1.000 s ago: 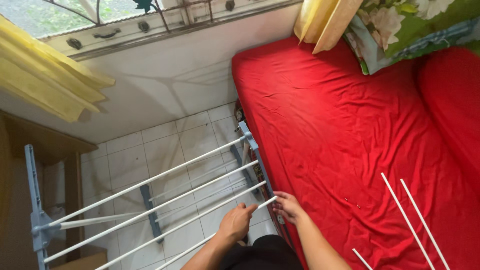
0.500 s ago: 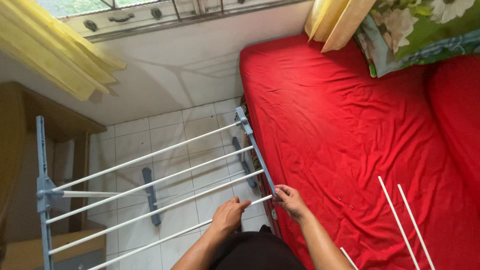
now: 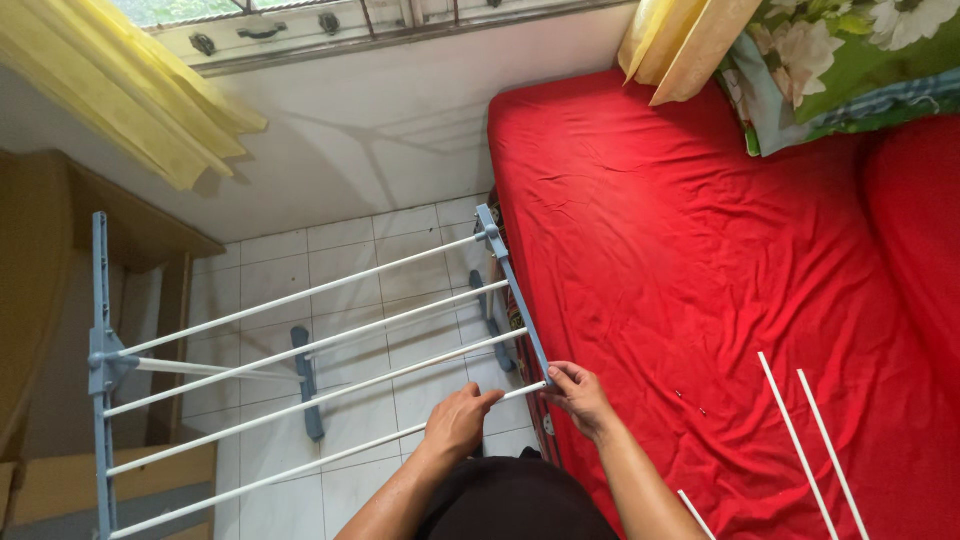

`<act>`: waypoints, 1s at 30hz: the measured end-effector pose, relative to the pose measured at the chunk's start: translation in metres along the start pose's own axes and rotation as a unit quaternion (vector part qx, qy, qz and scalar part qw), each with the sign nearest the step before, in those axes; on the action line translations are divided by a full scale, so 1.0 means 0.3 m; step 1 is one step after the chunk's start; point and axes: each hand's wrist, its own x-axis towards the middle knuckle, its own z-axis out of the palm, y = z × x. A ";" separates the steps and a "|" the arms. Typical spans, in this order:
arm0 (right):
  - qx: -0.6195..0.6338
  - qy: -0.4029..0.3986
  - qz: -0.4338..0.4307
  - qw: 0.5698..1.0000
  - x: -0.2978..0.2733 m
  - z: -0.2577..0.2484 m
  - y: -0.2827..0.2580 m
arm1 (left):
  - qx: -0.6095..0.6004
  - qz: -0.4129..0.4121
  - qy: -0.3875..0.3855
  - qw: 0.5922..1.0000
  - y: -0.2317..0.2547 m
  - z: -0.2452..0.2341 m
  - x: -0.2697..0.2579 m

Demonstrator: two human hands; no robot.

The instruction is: The person assembles a clothes drying rack by inserting white plastic rods into the frame and securing them with a screwdriver. The person repeatedly inserts rods and tightens screws to hold them in place.

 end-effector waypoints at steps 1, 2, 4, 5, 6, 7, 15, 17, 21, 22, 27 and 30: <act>0.005 -0.004 0.000 1.000 -0.006 0.004 0.001 | 0.000 0.002 0.004 1.000 0.001 0.002 -0.005; 0.010 -0.007 0.000 1.000 -0.014 0.006 -0.001 | -0.001 0.004 0.008 1.000 0.004 0.005 -0.008; 0.014 -0.009 0.004 1.000 -0.030 0.013 -0.007 | 0.007 0.017 0.016 1.000 0.007 0.002 -0.013; 0.013 -0.008 0.008 1.000 -0.041 0.016 -0.009 | 0.010 0.024 0.020 0.999 0.008 0.001 -0.017; 0.012 -0.008 0.010 1.000 -0.044 0.019 -0.011 | 0.009 0.020 0.020 1.000 0.007 0.001 -0.019; 0.015 -0.011 0.009 1.000 -0.045 0.022 -0.014 | 0.007 0.017 0.021 1.000 0.006 0.002 -0.022; 0.015 -0.024 0.011 1.000 -0.071 0.026 -0.015 | 0.007 0.011 0.028 1.000 0.010 0.008 -0.041; 0.022 -0.025 0.007 0.999 -0.073 0.024 -0.014 | 0.005 0.014 0.038 0.999 0.012 0.010 -0.049; 0.032 -0.030 0.009 0.999 -0.071 0.022 -0.011 | 0.002 0.017 0.041 0.999 0.016 0.008 -0.060; 0.031 -0.033 0.008 0.999 -0.070 0.021 -0.011 | 0.000 0.013 0.040 0.999 0.018 0.007 -0.060; 0.016 -0.041 0.006 0.999 -0.073 0.015 -0.006 | 0.001 0.001 0.022 1.000 0.027 0.000 -0.062; 0.010 -0.039 0.012 0.999 -0.072 0.013 -0.005 | -0.002 0.001 0.021 1.000 0.031 -0.003 -0.061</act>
